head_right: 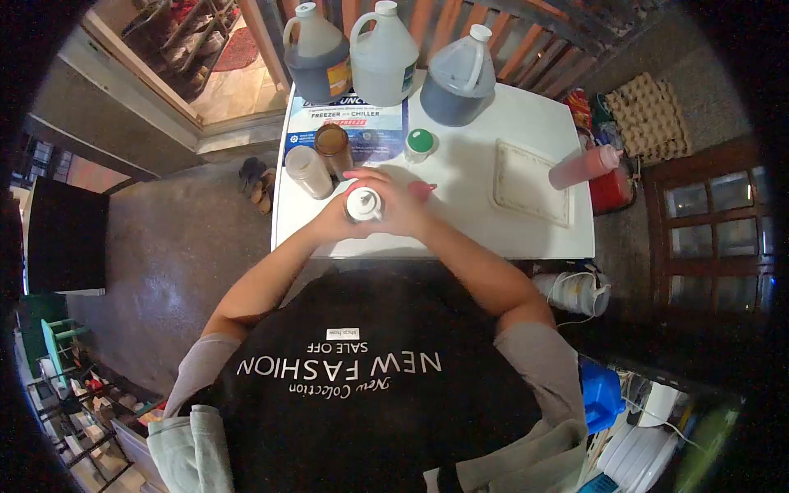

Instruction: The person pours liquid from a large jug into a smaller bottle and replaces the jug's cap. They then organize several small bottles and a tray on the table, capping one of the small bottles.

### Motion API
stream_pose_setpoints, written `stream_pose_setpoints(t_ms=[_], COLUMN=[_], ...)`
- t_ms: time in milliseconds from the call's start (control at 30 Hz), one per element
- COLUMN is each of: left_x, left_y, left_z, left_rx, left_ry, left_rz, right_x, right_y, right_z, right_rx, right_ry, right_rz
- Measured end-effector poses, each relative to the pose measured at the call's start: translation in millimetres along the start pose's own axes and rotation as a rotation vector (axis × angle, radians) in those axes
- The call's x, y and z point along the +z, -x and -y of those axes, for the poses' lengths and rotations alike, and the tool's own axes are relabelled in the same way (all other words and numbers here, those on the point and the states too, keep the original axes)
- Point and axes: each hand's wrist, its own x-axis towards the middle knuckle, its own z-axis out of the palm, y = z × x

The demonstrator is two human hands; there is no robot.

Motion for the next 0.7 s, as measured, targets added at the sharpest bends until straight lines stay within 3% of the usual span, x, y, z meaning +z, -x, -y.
stream_pose_setpoints(t_ms=[100, 233, 433, 700], left_x=[8, 16, 23, 31], left_y=[0, 2, 2, 3], left_z=[9, 8, 5, 21], left_rx=[0.109, 0.057, 0.034, 0.102], left_ry=[-0.094, -0.123, -0.218, -0.249], left_rz=[-0.082, -0.154, -0.22, -0.378], right_x=[15, 26, 38, 44], right_y=[10, 13, 16, 16], right_z=[-1, 6, 0, 11], right_rx=[0.004, 0.052, 0.023, 0.035], right_ry=[0.054, 0.275, 0.358, 0.385], right_rz=[-0.164, -0.32, -0.482, -0.543])
